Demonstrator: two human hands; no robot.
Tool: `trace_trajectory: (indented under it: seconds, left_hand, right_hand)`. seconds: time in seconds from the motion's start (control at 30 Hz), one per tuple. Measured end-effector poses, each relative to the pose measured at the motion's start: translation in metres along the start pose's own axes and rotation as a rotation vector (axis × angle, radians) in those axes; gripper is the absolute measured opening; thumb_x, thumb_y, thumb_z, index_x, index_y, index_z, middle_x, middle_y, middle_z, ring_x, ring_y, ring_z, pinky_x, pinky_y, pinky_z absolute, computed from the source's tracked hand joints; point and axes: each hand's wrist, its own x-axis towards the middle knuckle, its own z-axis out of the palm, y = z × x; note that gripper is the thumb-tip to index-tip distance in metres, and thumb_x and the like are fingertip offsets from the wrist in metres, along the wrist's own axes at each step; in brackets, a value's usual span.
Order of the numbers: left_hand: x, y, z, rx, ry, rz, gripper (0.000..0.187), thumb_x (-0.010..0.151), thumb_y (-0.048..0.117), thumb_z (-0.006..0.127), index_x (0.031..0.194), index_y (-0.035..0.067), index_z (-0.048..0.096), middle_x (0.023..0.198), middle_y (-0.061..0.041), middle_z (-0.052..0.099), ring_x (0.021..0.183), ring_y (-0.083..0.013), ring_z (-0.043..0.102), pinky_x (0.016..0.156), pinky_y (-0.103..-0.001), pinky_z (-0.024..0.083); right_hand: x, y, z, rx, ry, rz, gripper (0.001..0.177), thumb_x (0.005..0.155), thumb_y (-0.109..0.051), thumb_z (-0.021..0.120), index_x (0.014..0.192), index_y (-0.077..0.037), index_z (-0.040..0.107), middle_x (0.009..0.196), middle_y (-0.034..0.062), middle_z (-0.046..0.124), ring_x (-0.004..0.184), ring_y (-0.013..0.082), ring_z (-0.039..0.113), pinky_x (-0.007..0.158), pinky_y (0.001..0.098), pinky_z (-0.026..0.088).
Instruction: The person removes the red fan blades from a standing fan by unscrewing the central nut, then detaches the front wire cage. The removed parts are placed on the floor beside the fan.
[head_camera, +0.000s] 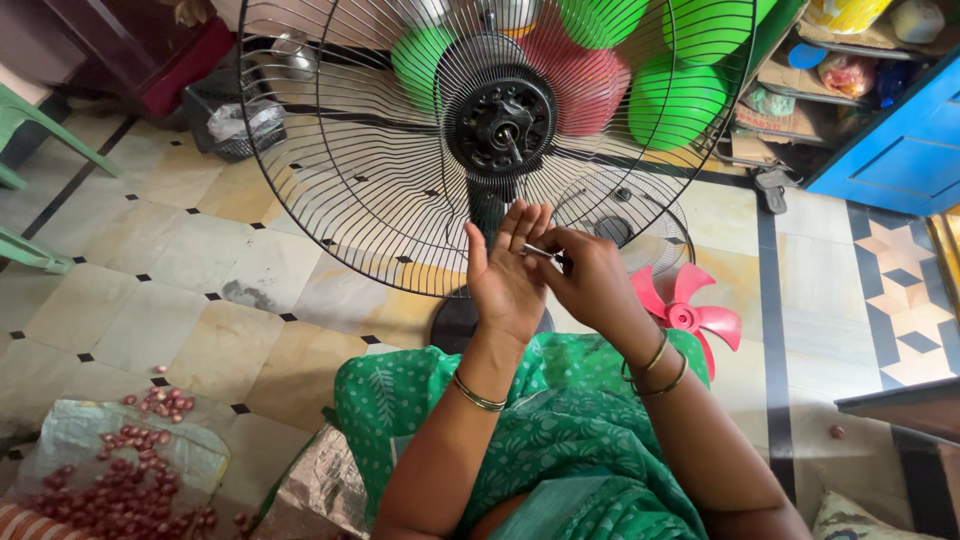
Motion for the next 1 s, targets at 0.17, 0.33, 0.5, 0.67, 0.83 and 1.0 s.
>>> trace_trajectory:
  seconds: [0.17, 0.33, 0.5, 0.67, 0.83, 1.0]
  left_hand:
    - [0.015, 0.014, 0.008, 0.760, 0.162, 0.450, 0.032, 0.111, 0.035, 0.069, 0.114, 0.002, 0.067, 0.076, 0.010, 0.041, 0.066, -0.0053, 0.036, 0.060, -0.024, 0.031]
    - [0.028, 0.067, 0.061, 1.913, -0.173, 1.164, 0.019, 0.093, 0.023, 0.082, 0.108, 0.014, 0.074, 0.066, 0.004, 0.045, 0.057, -0.0125, 0.042, 0.055, -0.029, 0.034]
    - [0.047, 0.096, 0.095, 2.187, -0.515, 1.388, 0.022, 0.093, 0.024, 0.080, 0.113, 0.019, 0.073, 0.070, 0.004, 0.053, 0.066, -0.0144, 0.053, 0.062, -0.031, 0.043]
    - [0.067, 0.102, 0.094, 2.303, -0.557, 1.520, 0.018, 0.097, 0.021, 0.076, 0.114, 0.018, 0.072, 0.071, 0.005, 0.053, 0.067, -0.0145, 0.054, 0.063, -0.033, 0.040]
    - [0.087, 0.111, 0.091, 2.312, -0.529, 1.563, 0.020, 0.099, 0.023, 0.075, 0.118, 0.017, 0.069, 0.073, 0.005, 0.051, 0.071, -0.0152, 0.054, 0.074, -0.035, 0.040]
    - [0.097, 0.116, 0.085, 2.355, -0.507, 1.617, 0.019, 0.100, 0.019, 0.073, 0.119, 0.019, 0.068, 0.073, 0.004, 0.051, 0.073, -0.0163, 0.053, 0.078, -0.037, 0.040]
  right_hand:
    - [0.002, 0.026, -0.002, 0.455, -0.027, 0.192, 0.017, 0.099, -0.013, 0.068, 0.109, 0.001, 0.069, 0.088, 0.0058, 0.074, 0.079, 0.0090, 0.064, 0.073, 0.0269, 0.051]
    - [0.011, 0.049, 0.002, 0.671, 0.028, 0.191, 0.020, 0.100, -0.012, 0.066, 0.113, 0.003, 0.070, 0.096, 0.0040, 0.075, 0.093, 0.0080, 0.069, 0.087, 0.0226, 0.054]
    - [0.015, 0.062, 0.017, 0.813, 0.086, 0.148, 0.018, 0.097, -0.008, 0.071, 0.110, 0.004, 0.067, 0.096, 0.0048, 0.074, 0.093, 0.0101, 0.071, 0.088, 0.0247, 0.057]
    - [0.017, 0.071, 0.022, 0.795, 0.053, 0.219, 0.018, 0.097, -0.008, 0.071, 0.109, 0.005, 0.071, 0.096, 0.0063, 0.076, 0.092, 0.0099, 0.071, 0.088, 0.0250, 0.056]
    - [0.018, 0.074, 0.015, 0.781, 0.043, 0.261, 0.020, 0.095, -0.010, 0.072, 0.110, 0.004, 0.072, 0.096, 0.0052, 0.076, 0.092, 0.0090, 0.070, 0.086, 0.0246, 0.056]
    - [0.019, 0.078, 0.021, 0.824, 0.035, 0.288, 0.021, 0.095, -0.011, 0.073, 0.110, 0.004, 0.073, 0.097, 0.0039, 0.076, 0.092, 0.0081, 0.070, 0.085, 0.0230, 0.055]
